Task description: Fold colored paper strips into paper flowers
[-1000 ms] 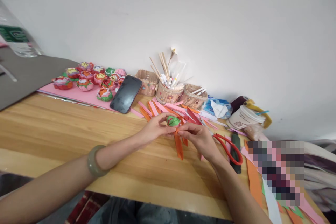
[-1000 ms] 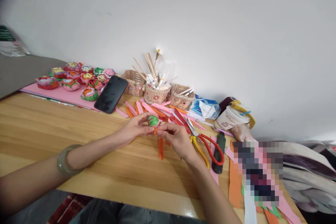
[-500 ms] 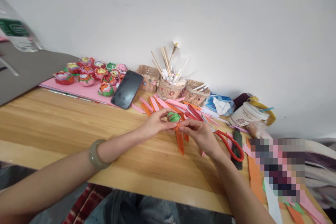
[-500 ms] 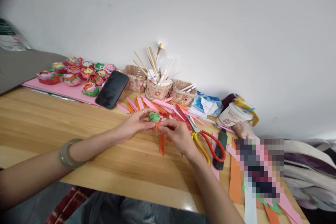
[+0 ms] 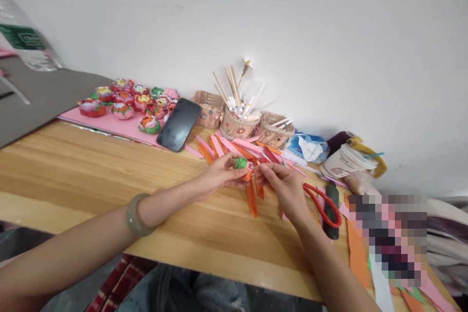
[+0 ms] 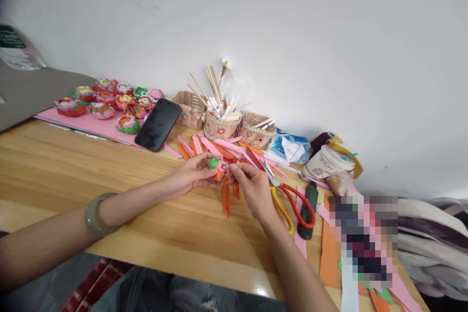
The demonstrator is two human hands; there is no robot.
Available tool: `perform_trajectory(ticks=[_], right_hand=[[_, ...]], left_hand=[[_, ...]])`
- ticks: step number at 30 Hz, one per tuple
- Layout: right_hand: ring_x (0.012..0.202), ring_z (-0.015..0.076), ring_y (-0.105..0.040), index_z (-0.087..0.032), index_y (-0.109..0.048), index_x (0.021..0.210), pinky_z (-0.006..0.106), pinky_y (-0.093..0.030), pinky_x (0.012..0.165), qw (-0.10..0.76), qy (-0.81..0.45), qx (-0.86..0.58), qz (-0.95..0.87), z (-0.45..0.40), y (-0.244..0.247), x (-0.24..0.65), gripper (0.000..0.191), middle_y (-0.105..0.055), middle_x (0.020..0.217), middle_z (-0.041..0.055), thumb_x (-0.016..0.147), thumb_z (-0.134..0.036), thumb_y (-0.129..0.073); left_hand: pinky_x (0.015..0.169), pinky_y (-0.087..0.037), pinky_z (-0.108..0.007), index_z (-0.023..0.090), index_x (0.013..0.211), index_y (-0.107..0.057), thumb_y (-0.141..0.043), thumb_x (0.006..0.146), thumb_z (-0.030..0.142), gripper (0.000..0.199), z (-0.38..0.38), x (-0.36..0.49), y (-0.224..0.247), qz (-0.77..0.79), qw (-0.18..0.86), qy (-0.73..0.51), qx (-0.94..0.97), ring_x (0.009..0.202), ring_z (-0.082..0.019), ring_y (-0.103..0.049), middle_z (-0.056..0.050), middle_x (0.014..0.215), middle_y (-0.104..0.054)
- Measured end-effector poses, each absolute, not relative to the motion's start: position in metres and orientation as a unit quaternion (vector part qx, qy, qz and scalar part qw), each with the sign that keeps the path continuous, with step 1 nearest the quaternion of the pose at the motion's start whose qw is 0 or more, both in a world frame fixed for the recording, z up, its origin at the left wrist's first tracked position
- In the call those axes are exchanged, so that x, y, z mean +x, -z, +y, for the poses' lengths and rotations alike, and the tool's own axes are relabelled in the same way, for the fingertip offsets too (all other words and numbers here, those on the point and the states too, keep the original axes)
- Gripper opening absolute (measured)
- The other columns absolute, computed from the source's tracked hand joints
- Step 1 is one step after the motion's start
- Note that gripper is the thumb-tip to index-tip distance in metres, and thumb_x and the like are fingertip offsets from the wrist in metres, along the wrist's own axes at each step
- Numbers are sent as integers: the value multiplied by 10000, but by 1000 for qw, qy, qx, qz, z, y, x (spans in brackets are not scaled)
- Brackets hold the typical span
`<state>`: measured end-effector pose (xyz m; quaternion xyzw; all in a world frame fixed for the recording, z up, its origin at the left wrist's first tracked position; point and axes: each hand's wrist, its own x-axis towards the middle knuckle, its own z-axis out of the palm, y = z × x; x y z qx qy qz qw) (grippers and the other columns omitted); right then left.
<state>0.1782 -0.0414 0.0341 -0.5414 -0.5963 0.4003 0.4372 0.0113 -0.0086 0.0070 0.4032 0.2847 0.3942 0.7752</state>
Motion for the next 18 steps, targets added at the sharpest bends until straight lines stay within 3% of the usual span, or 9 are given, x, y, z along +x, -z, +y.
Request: perform_trajectory(ticks=[3, 7, 11, 18], right_hand=[[556, 124, -537, -161, -617, 698, 238, -445, 536, 452, -354, -553, -603, -43, -34, 179, 328, -601, 621, 18, 790, -474, -576], [562, 133, -540, -164, -612, 707, 243, -427, 515, 382, -291, -552, -682, -45, -33, 175, 265, -626, 648, 29, 762, -422, -635], [600, 143, -572, -178, -628, 747, 250, -445, 553, 347, -189, -532, -749, -47, -29, 172, 202, -651, 685, 36, 854, -326, -541], [659, 176, -626, -174, -659, 784, 275, -450, 611, 276, 163, -479, -817, -55, -20, 171, 174, -686, 720, 76, 870, -188, -509]], left_hand=[[703, -518, -336, 172, 910, -496, -766, 625, 257, 401, -9, 11, -7, 277, 784, -398, 387, 697, -120, -614, 8, 834, -565], [693, -516, -309, 179, 901, -497, -779, 605, 274, 419, -9, 11, -8, 275, 785, -395, 390, 720, -116, -609, 8, 860, -558], [715, -522, -340, 182, 891, -489, -775, 600, 299, 424, -9, 12, -8, 287, 770, -398, 407, 790, -132, -586, 6, 888, -545], [713, -520, -374, 173, 889, -492, -782, 580, 319, 448, -7, 17, -1, 334, 727, -430, 419, 791, -148, -566, 0, 886, -528]])
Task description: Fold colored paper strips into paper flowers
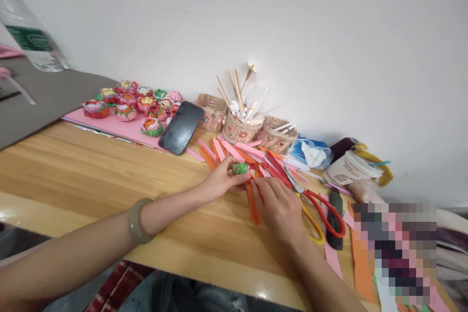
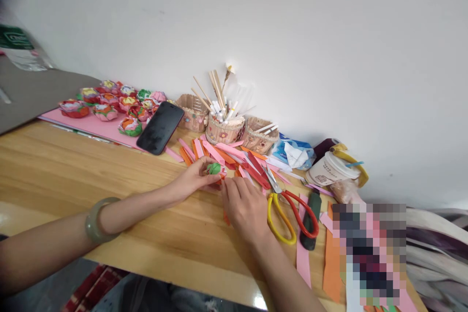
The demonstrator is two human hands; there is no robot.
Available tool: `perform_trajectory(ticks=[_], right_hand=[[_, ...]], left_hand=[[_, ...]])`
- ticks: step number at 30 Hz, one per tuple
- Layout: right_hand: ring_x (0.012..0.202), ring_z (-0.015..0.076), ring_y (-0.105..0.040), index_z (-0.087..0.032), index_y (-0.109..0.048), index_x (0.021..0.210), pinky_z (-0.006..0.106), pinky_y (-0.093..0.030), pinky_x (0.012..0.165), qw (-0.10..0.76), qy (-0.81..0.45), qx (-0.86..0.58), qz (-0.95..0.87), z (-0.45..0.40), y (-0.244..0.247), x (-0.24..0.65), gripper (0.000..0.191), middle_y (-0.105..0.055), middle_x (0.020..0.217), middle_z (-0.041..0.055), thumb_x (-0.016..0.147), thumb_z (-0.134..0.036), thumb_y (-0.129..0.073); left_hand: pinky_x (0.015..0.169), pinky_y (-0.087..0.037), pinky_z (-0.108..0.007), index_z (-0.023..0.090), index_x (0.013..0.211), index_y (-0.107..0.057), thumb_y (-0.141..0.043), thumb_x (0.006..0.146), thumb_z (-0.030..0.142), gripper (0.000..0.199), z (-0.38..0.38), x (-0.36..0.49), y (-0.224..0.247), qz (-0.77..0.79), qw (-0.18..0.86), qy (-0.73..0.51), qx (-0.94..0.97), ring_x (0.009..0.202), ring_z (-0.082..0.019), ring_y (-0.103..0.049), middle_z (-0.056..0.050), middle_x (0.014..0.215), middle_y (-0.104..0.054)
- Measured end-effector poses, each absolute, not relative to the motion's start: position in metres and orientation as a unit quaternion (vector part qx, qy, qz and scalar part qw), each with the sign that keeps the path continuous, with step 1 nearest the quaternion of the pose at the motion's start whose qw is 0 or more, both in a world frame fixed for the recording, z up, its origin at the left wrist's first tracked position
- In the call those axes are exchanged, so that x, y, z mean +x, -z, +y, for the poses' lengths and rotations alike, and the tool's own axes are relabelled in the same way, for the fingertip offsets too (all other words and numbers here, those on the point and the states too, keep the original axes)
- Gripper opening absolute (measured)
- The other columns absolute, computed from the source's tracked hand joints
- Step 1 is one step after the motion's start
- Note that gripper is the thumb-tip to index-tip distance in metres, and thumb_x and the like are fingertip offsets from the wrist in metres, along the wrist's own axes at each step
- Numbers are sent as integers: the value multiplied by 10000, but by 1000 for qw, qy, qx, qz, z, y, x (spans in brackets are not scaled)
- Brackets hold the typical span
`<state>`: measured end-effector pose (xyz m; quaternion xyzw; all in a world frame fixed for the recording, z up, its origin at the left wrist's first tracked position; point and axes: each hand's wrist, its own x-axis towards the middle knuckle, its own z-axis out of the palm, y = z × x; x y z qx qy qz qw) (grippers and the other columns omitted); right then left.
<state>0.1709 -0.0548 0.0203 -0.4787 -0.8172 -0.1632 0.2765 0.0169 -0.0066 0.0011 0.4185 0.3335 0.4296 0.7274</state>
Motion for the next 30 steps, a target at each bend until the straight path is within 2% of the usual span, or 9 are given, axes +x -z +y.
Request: perform_trajectory(ticks=[3, 7, 10, 13, 16, 18, 20, 27, 30], right_hand=[[676, 166, -637, -198, -671, 854, 269, -465, 632, 302, 188, -451, -818, -57, -20, 172, 131, -701, 757, 61, 852, -168, -543], [772, 171, -643, -202, -632, 1055, 276, -513, 668, 381, 134, -456, -793, -55, -20, 174, 240, -683, 866, 84, 866, -140, -498], [754, 177, -628, -202, -611, 1124, 287, -508, 622, 356, 124, -435, -818, -55, -20, 173, 291, -661, 873, 92, 858, -147, -506], [718, 159, -608, -214, -615, 1103, 277, -494, 597, 389, 75, -417, -818, -55, -22, 173, 281, -633, 854, 73, 849, -145, -517], [661, 128, -575, -204, -627, 976, 252, -480, 568, 454, -15, -457, -765, -54, -26, 172, 167, -597, 826, 48, 851, -156, -528], [625, 119, -554, -196, -614, 902, 242, -471, 542, 454, -68, -484, -745, -53, -28, 171, 80, -587, 803, 35, 833, -196, -574], [625, 125, -555, -194, -600, 897, 247, -473, 540, 440, -103, -498, -740, -52, -29, 170, 107, -592, 805, 32, 802, -238, -624], [627, 126, -562, -194, -583, 817, 246, -468, 544, 426, -114, -508, -740, -50, -26, 170, 69, -597, 781, 25, 787, -217, -640], [607, 121, -556, -195, -574, 765, 240, -462, 527, 433, -99, -505, -740, -50, -26, 170, 86, -588, 737, 10, 775, -210, -657]], left_hand=[[712, -520, -363, 171, 885, -496, -783, 584, 323, 443, -8, 17, -3, 333, 738, -429, 401, 753, -140, -588, 8, 858, -540], [707, -531, -352, 165, 891, -501, -771, 620, 305, 407, -9, 16, -5, 308, 773, -415, 369, 706, -135, -621, 7, 833, -571], [670, -536, -296, 159, 900, -524, -755, 652, 286, 361, -8, 14, -4, 283, 790, -415, 353, 695, -124, -633, -9, 848, -606], [614, -532, -242, 160, 903, -534, -742, 671, 309, 346, -8, 13, -4, 260, 805, -407, 344, 641, -112, -640, -12, 820, -635], [556, -525, -219, 168, 855, -523, -694, 715, 370, 300, -8, 13, -5, 257, 820, -392, 329, 570, -109, -637, -8, 739, -650], [525, -517, -203, 165, 805, -517, -658, 747, 387, 269, -8, 12, -6, 260, 825, -387, 319, 537, -102, -628, -9, 695, -652], [514, -512, -189, 157, 776, -524, -640, 765, 383, 254, -9, 13, -7, 260, 828, -383, 318, 525, -94, -623, -14, 686, -657], [577, -515, -212, 143, 795, -563, -664, 738, 395, 278, -9, 13, -5, 251, 835, -376, 315, 580, -103, -628, -19, 699, -653], [633, -510, -221, 165, 923, -596, -753, 663, 263, 319, -9, 12, -3, 215, 840, -381, 320, 685, -104, -634, -4, 821, -651]])
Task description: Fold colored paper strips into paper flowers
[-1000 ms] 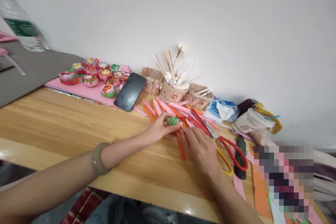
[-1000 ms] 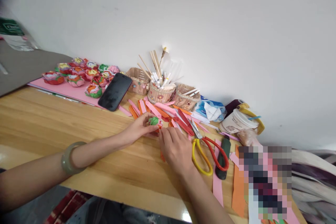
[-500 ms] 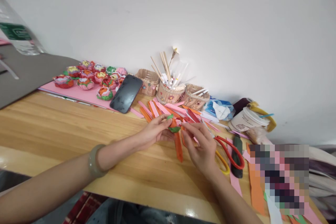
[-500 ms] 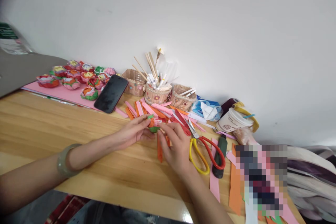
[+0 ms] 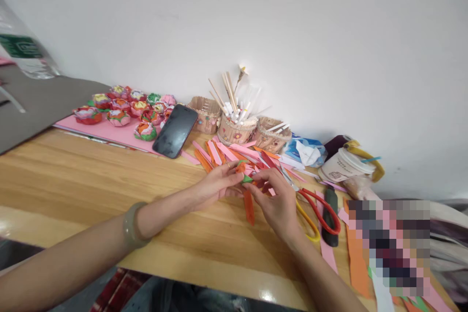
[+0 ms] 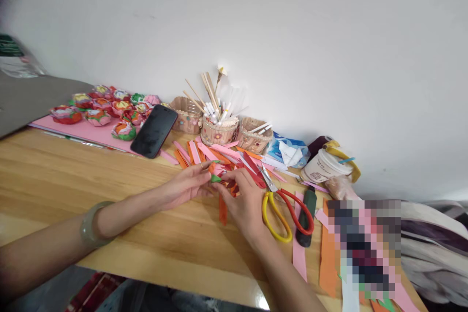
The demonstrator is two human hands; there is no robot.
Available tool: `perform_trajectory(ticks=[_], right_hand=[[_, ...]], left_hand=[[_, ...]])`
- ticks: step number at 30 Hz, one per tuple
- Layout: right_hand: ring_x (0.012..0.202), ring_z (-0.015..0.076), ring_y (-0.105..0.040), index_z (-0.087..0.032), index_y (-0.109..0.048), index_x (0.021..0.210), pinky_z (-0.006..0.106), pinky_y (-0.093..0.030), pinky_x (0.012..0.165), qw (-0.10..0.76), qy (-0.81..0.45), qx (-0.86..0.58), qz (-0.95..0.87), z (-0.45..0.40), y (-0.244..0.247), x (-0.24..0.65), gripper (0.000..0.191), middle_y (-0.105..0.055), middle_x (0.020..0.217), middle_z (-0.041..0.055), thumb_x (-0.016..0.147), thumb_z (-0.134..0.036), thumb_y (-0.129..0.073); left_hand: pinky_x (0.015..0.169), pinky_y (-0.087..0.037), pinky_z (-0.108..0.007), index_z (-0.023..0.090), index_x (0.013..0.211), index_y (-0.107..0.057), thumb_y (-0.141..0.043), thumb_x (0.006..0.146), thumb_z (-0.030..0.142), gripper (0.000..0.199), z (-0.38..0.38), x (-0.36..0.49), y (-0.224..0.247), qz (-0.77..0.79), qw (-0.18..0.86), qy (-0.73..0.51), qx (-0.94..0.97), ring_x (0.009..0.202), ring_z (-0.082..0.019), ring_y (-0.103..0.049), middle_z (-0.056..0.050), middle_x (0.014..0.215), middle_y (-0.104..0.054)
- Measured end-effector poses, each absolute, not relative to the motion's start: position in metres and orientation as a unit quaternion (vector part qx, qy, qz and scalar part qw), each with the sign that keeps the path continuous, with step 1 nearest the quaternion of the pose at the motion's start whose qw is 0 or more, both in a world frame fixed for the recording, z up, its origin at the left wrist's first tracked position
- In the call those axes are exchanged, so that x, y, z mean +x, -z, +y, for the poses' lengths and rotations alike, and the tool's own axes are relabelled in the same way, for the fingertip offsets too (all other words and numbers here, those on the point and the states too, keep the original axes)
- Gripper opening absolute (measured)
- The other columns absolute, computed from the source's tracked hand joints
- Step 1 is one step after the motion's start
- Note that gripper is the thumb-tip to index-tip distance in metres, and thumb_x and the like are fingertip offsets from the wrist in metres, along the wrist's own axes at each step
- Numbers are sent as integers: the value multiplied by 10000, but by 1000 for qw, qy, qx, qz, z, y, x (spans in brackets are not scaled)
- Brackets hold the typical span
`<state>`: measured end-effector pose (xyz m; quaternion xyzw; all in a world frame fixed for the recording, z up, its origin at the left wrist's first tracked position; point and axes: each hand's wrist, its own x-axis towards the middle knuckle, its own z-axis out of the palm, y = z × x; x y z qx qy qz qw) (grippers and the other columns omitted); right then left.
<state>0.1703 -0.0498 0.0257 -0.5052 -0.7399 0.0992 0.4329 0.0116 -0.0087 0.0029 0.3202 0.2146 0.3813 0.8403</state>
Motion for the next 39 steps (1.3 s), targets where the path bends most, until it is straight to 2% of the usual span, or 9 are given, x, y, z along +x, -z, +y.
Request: perform_trajectory(ticks=[3, 6, 10, 15, 20, 24, 28, 33, 39], right_hand=[[594, 118, -556, -194, -575, 754, 234, -465, 514, 446, -74, -482, -751, -52, -27, 170, 87, -588, 714, 8, 776, -182, -658], [661, 135, -586, -205, -605, 877, 251, -491, 563, 456, 5, -430, -779, -56, -26, 170, 113, -619, 767, 32, 804, -118, -609], [687, 138, -587, -212, -612, 969, 256, -490, 586, 453, 81, -383, -801, -61, -24, 169, 216, -632, 799, 45, 805, -73, -586], [621, 115, -544, -191, -610, 787, 231, -449, 544, 482, -95, -462, -739, -58, -24, 167, 52, -593, 727, 16, 809, -143, -608], [572, 105, -492, -180, -598, 730, 227, -391, 511, 490, -291, -505, -648, -54, -27, 166, 111, -574, 675, -4, 781, -266, -646], [578, 106, -501, -180, -601, 748, 230, -393, 528, 507, -385, -498, -589, -52, -28, 167, 152, -571, 669, -14, 735, -306, -685], [651, 124, -538, -192, -645, 842, 246, -421, 586, 512, -357, -493, -606, -52, -27, 166, 151, -582, 734, -1, 726, -275, -694], [694, 131, -554, -218, -676, 945, 249, -431, 586, 499, -288, -497, -650, -55, -24, 166, 167, -601, 809, 21, 784, -233, -635], [708, 137, -570, -223, -677, 976, 243, -437, 566, 506, -309, -523, -612, -51, -23, 168, 198, -611, 819, 22, 795, -274, -617]], left_hand=[[663, -500, -234, 197, 1009, -606, -768, 633, 158, 411, -9, 11, -2, 199, 841, -391, 316, 726, -106, -628, 6, 867, -641], [670, -501, -254, 203, 997, -633, -754, 661, 205, 358, -10, 11, -1, 189, 846, -387, 315, 719, -113, -622, -5, 872, -647], [711, -508, -273, 260, 1126, -605, -703, 724, 229, 415, -12, 12, -2, 180, 845, -386, 324, 754, -118, -609, -4, 866, -641], [719, -515, -255, 251, 1110, -599, -706, 718, 222, 408, -13, 14, -4, 195, 821, -410, 346, 756, -109, -603, 4, 834, -613], [659, -535, -250, 227, 990, -544, -753, 652, 245, 398, -13, 14, -7, 239, 776, -434, 390, 723, -97, -605, 19, 894, -574], [550, -531, -250, 219, 925, -464, -776, 605, 320, 458, -13, 15, -8, 277, 742, -435, 428, 636, -101, -610, 31, 902, -538], [525, -505, -218, 245, 1012, -456, -746, 649, 292, 468, -13, 15, -6, 280, 725, -444, 447, 614, -82, -607, 19, 983, -550], [734, -511, -245, 198, 952, -533, -705, 703, 216, 303, -12, 16, -4, 242, 744, -443, 438, 821, -115, -619, 7, 918, -611], [849, -480, -297, 176, 947, -573, -709, 697, 188, 286, -13, 16, -5, 212, 769, -446, 406, 892, -138, -617, -23, 947, -647]])
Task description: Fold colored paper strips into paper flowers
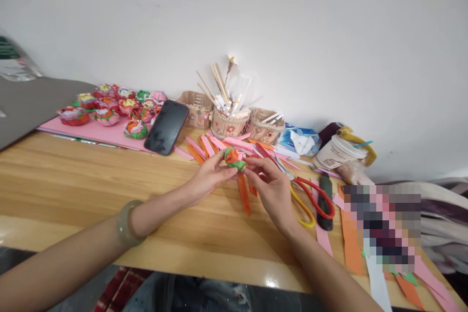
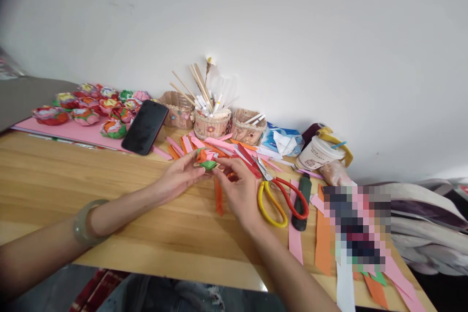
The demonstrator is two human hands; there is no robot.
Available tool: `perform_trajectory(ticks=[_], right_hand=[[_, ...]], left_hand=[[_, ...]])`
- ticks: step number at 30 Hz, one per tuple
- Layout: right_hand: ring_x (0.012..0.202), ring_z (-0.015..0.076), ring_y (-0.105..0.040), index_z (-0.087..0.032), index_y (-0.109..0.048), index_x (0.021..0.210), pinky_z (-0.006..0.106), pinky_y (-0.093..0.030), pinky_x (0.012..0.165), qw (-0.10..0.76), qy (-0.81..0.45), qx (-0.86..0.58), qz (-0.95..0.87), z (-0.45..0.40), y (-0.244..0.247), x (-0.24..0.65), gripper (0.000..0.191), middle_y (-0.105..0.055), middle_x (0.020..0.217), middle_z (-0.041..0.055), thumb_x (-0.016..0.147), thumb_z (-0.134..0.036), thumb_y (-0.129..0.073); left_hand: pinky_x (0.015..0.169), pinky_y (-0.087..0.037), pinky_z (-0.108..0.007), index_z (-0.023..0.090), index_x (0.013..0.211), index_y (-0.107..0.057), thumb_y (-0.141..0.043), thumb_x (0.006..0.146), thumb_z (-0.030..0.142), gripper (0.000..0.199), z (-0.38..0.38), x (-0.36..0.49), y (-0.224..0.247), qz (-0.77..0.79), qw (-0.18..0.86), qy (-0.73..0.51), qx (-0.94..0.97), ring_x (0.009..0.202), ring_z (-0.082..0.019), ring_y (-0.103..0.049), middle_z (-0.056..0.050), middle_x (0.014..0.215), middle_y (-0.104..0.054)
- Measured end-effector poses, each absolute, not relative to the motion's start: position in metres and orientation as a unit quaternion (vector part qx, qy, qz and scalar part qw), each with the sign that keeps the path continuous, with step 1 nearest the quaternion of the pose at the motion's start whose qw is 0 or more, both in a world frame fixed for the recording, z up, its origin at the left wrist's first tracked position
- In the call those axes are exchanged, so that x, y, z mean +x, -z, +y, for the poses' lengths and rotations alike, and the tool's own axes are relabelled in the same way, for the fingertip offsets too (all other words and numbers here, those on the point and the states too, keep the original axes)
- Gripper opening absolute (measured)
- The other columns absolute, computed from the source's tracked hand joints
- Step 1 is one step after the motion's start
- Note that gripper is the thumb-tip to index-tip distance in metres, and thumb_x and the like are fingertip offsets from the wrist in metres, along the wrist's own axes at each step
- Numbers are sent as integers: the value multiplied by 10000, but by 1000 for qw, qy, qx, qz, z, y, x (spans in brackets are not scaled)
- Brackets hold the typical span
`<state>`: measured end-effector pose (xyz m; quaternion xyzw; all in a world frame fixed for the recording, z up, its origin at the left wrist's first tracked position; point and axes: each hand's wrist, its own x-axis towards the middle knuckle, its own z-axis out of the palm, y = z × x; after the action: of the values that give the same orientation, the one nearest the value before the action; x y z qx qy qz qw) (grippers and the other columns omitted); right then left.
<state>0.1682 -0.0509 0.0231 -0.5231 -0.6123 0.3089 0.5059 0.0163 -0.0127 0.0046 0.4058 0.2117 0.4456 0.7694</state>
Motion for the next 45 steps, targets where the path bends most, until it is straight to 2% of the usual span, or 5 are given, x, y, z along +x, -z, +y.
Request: perform_trajectory(ticks=[12, 20, 27, 36, 45], right_hand=[[743, 161, -595, -220, -714, 921, 260, -452, 603, 504, -282, -535, -617, -52, -24, 166, 177, -666, 867, 48, 788, -286, -618], [615, 127, -550, -173, -694, 754, 242, -426, 555, 478, -414, -534, -561, -46, -24, 167, 170, -645, 708, 13, 707, -337, -691], [684, 139, -577, -187, -687, 764, 254, -443, 627, 497, -366, -528, -583, -47, -23, 168, 128, -658, 753, 16, 736, -308, -656], [548, 118, -511, -161, -667, 739, 234, -392, 489, 457, -393, -560, -568, -50, -31, 167, 163, -606, 639, 4, 743, -316, -616], [576, 128, -548, -156, -658, 721, 236, -429, 533, 454, -345, -555, -605, -49, -30, 167, 135, -640, 665, 15, 743, -253, -566]], left_hand=[[928, -456, -349, 151, 918, -607, -670, 694, 119, 236, -10, 18, -5, 243, 752, -492, 367, 876, -144, -627, -22, 892, -665], [870, -485, -322, 156, 930, -610, -687, 683, 158, 259, -10, 19, -3, 254, 738, -488, 390, 877, -157, -622, -29, 910, -666], [848, -493, -315, 147, 918, -609, -684, 680, 163, 250, -10, 19, 0, 259, 749, -481, 375, 847, -151, -629, -33, 879, -673], [735, -510, -286, 156, 913, -626, -675, 654, 137, 264, -12, 18, -4, 299, 746, -453, 386, 778, -152, -634, -28, 843, -679], [682, -515, -272, 132, 822, -655, -673, 645, 140, 178, -11, 15, -4, 300, 780, -413, 362, 693, -132, -621, -37, 797, -683]])
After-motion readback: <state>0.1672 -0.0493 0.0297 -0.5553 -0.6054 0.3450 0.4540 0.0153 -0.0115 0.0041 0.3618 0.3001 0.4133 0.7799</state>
